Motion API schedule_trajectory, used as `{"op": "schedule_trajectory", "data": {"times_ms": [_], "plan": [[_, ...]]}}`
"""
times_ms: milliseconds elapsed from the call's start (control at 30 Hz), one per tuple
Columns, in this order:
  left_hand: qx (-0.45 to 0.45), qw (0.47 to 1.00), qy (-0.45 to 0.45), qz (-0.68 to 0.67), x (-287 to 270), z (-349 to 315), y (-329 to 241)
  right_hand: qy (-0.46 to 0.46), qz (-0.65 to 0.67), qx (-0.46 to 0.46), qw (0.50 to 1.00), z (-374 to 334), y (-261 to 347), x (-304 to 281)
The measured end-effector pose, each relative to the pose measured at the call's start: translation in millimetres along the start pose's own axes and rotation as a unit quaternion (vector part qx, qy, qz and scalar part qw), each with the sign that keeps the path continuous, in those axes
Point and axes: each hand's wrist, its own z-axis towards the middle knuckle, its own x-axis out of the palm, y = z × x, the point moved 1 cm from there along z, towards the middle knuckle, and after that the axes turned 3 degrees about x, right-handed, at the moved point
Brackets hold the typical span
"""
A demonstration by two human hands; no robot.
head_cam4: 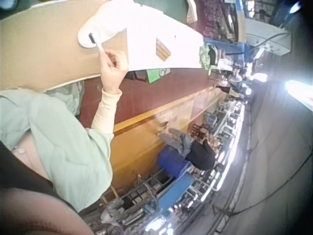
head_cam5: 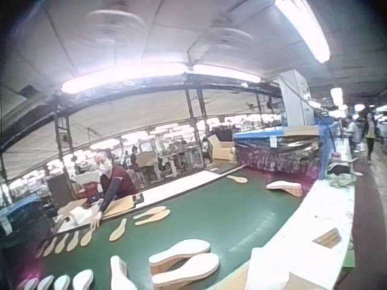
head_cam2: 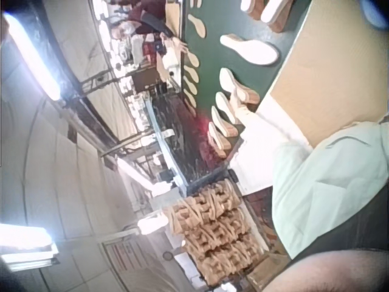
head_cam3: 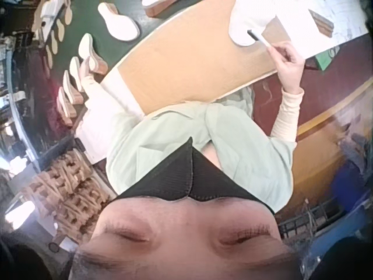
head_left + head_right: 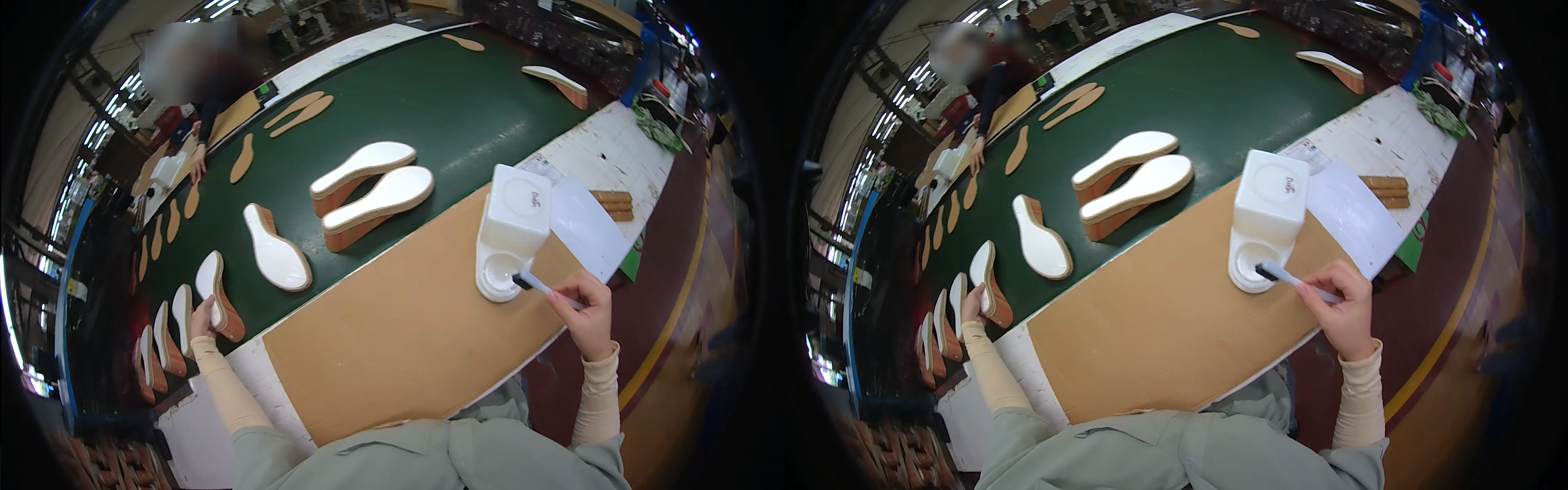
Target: The person applies white paint to the bottom of shoe insoles using a brush. They repeatedly dip the brush into a container and cover the insole surface, then place the finished insole on the table and pick up another to continue.
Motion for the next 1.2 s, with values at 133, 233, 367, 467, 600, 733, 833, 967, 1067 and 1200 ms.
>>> {"op": "schedule_trajectory", "data": {"times_ms": [133, 233, 367, 467, 600, 733, 833, 967, 1067, 1200], "plan": [[0.022, 0.969, 0.098, -0.226, 35.2, -19.6, -15.1, -0.009, -0.082, -0.028, 0.996, 7.6, -4.8, 3.8], [0.116, 0.896, 0.186, -0.387, 62.4, -77.1, -49.1, 0.007, -0.142, -0.043, 0.989, 13.2, -5.3, 6.2], [0.179, 0.862, 0.294, -0.373, 146.6, -192.6, -99.7, 0.009, -0.197, -0.062, 0.978, 17.3, -10.1, 16.5], [0.145, 0.837, 0.367, -0.379, 181.6, -227.9, -90.2, 0.011, -0.228, -0.096, 0.969, 22.4, -16.0, 22.1], [0.103, 0.850, 0.410, -0.315, 234.2, -289.5, -76.0, 0.021, -0.253, -0.117, 0.960, 25.8, -16.8, 26.2], [-0.014, 0.818, 0.485, -0.310, 269.2, -308.7, -48.1, 0.078, -0.249, -0.082, 0.962, 30.1, -13.5, 23.1], [-0.067, 0.818, 0.488, -0.296, 286.4, -320.2, -34.4, 0.231, -0.086, 0.067, 0.967, 42.0, -14.8, 11.3], [-0.071, 0.850, 0.468, -0.232, 298.4, -327.0, -15.2, 0.361, 0.200, 0.232, 0.881, 45.1, 11.5, 9.9], [-0.064, 0.847, 0.482, -0.214, 304.6, -339.1, -18.1, 0.244, 0.200, 0.084, 0.945, 31.5, 50.9, 32.3], [-0.063, 0.843, 0.491, -0.208, 308.8, -353.9, -30.4, 0.114, 0.035, -0.158, 0.980, 27.8, 83.3, 48.2]]}}
